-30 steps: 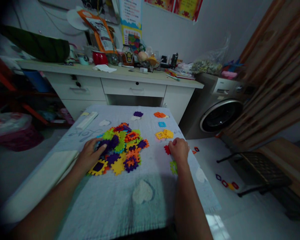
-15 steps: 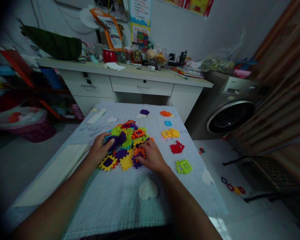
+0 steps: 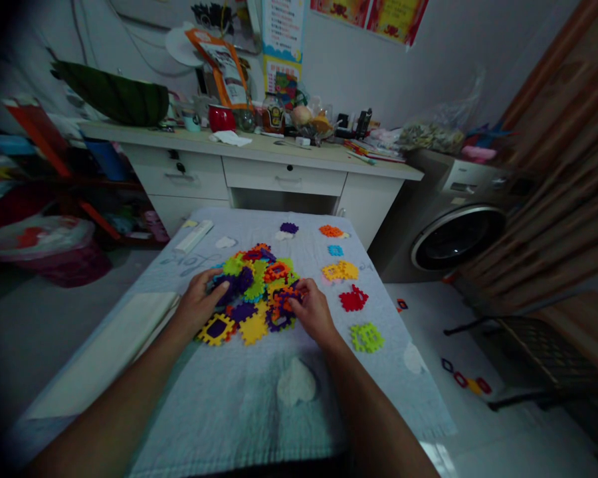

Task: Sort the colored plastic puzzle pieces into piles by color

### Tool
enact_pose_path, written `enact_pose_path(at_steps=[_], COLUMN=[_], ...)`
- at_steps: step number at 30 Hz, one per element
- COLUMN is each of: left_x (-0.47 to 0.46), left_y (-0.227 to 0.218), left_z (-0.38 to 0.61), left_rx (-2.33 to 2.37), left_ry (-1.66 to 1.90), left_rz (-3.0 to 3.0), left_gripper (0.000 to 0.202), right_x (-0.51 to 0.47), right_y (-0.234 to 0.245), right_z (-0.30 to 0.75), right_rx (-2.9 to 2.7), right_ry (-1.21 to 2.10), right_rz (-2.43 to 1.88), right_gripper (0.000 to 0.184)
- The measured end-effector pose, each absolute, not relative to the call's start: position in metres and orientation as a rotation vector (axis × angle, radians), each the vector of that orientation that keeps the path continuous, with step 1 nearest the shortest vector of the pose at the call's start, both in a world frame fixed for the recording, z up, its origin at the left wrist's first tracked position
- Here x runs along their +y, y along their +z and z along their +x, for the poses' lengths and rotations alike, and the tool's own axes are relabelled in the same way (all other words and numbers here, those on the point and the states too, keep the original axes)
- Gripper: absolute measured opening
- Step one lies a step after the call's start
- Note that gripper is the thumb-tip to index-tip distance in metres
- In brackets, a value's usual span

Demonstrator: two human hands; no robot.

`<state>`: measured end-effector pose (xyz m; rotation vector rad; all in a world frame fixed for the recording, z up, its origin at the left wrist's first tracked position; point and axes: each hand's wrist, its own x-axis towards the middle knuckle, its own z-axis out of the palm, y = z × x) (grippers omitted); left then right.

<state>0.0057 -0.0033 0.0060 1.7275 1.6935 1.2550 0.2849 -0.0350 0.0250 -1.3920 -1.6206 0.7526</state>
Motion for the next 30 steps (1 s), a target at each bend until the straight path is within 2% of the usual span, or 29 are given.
enact_pose_path(at_steps=[6, 13, 24, 30], left_x=[-0.003, -0.003, -0.001, 0.001], left_y=[0.004, 0.004, 0.002, 0.001], left_z=[0.005, 0.006, 0.005, 0.004], left_rx=[1.699, 1.688, 1.701, 1.700], left_ry=[1.248, 1.259, 1.241, 1.191], left_rz=[1.748, 1.769, 1.774, 1.814], left_gripper=[0.045, 0.043, 0.041, 0.041], right_x=[-0.034, -0.035, -0.026, -0.028], right_y=[0.026, 0.026, 0.018, 0.046], right_z=[0.287, 0.293, 0.295, 0.300], right_rx=[-1.272, -1.085, -1.034, -1.148], right_ry=[1.224, 1.432, 1.178, 1.040], right_rz=[-1.156, -0.929, -1.022, -1.173], right_gripper=[0.037, 0.038, 0.035, 0.028])
